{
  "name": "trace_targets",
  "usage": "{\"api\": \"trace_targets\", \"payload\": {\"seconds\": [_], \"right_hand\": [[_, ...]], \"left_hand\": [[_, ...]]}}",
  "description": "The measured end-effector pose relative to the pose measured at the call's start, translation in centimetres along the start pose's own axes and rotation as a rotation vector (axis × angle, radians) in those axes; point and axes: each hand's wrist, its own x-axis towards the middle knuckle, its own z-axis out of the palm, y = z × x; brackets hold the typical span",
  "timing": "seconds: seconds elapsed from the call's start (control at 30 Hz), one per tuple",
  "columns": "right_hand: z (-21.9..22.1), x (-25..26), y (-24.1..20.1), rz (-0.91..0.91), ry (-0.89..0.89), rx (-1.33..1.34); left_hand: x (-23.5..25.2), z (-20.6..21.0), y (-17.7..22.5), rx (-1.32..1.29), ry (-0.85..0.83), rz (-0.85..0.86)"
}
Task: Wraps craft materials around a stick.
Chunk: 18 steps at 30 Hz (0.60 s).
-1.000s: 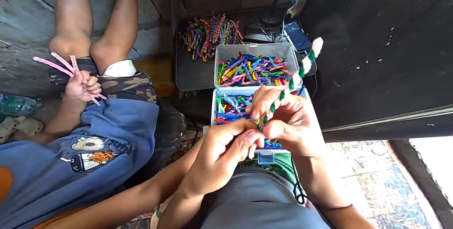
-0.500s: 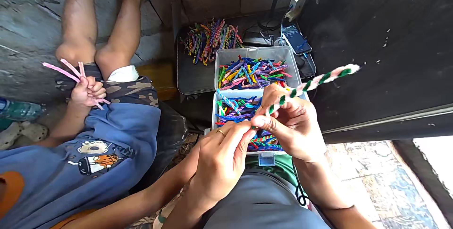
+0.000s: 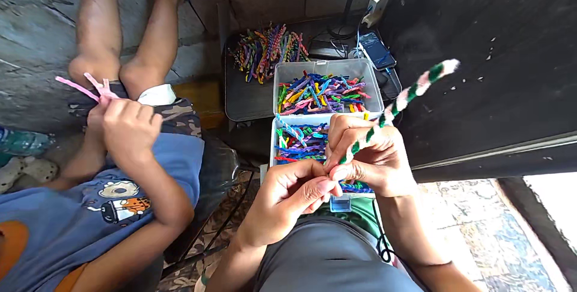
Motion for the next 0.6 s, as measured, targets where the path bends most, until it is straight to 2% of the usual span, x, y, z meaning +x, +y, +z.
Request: {"api": "trace_targets", "payload": {"seconds": [0.07,0.2,0.27,0.33,0.43,0.5,0.53,0.6], "right_hand": [[0.4,-0.2,-0.3,0.030,0.055,-0.091],[1.7,-0.3,-0.2,0.111,0.210,-0.285],[2.1,-0.2,0.2,0.165,0.248,-0.288],[1.7,0.0,0.2,0.235,0.180,-0.185],[0.1,0.1,0.6,0.241,-0.050,0.080],[-0.1,0.3,1.2,0.189,-0.100,0.152],[-0.1,0.3,1.6,0.166,-0.086,0.188],[0.1,0.2,2.2,0.134,-0.020,0.220]], "left_hand": [[-0.1,0.0,-0.2,0.278,0.079,0.117],[0.0,0.7,-1.1,1.026,0.351,0.345],[0.2,0.9,-1.4,1.136,0.394,0.356],[0.1,0.4,-1.3,0.875,0.327,0.268],[0.1,-0.5,-0.5,0.151,0.137,-0.009],[0.3,-0.9,-0.5,-0.194,0.039,-0.118],[0.4,-0.9,-0.6,-0.275,0.014,-0.139],[0.5,-0.7,-0.8,-0.244,0.023,-0.122]]}}
